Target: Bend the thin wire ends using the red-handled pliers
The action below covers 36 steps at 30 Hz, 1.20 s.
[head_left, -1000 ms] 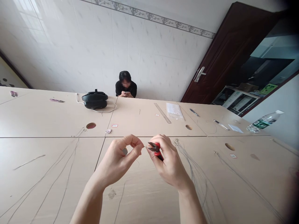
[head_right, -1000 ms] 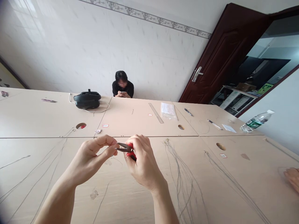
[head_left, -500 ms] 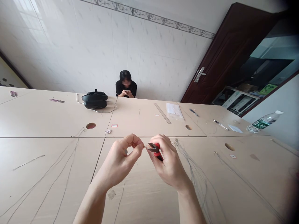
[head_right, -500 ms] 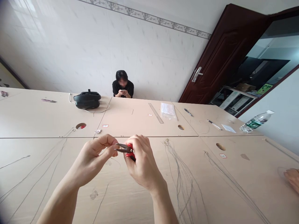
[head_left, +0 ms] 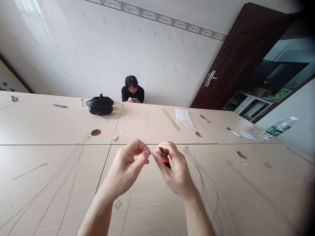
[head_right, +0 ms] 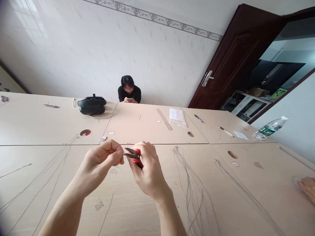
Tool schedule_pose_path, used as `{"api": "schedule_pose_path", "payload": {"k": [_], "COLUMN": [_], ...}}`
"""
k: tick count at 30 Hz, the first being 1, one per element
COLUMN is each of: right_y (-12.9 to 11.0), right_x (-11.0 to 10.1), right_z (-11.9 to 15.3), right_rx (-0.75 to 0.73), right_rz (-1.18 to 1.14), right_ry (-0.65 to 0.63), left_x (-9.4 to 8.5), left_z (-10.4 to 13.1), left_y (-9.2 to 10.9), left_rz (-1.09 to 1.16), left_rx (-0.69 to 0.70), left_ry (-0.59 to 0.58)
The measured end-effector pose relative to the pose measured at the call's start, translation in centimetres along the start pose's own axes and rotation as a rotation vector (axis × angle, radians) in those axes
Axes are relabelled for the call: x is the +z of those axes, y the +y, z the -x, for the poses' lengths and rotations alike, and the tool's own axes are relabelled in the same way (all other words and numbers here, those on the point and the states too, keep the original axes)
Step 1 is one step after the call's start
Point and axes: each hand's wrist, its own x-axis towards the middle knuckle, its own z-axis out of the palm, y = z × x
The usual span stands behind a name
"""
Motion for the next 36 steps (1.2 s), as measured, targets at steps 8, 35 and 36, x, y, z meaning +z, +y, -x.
{"api": "schedule_pose_path", "payload": {"k": [8,35,36], "right_y": [-0.34,-0.3,-0.3], "right_x": [-0.21,-0.39,-0.38], "right_z": [-0.08,-0.08,-0.09], "right_rx": [0.062,-0.089,-0.087], "right_rz": [-0.01,0.016,0.009], "right_ry": [0.015,-0.049,-0.052], "left_x": [-0.02,0.08,0.04], "left_z": [-0.1,-0.18,-0.18], "left_y": [-0.01,0.04,-0.02], "left_rz": [0.011,0.002,0.012], "left_rx": [-0.021,-0.018,-0.021], "left_ry": [0.035,-0.04,-0.04]}}
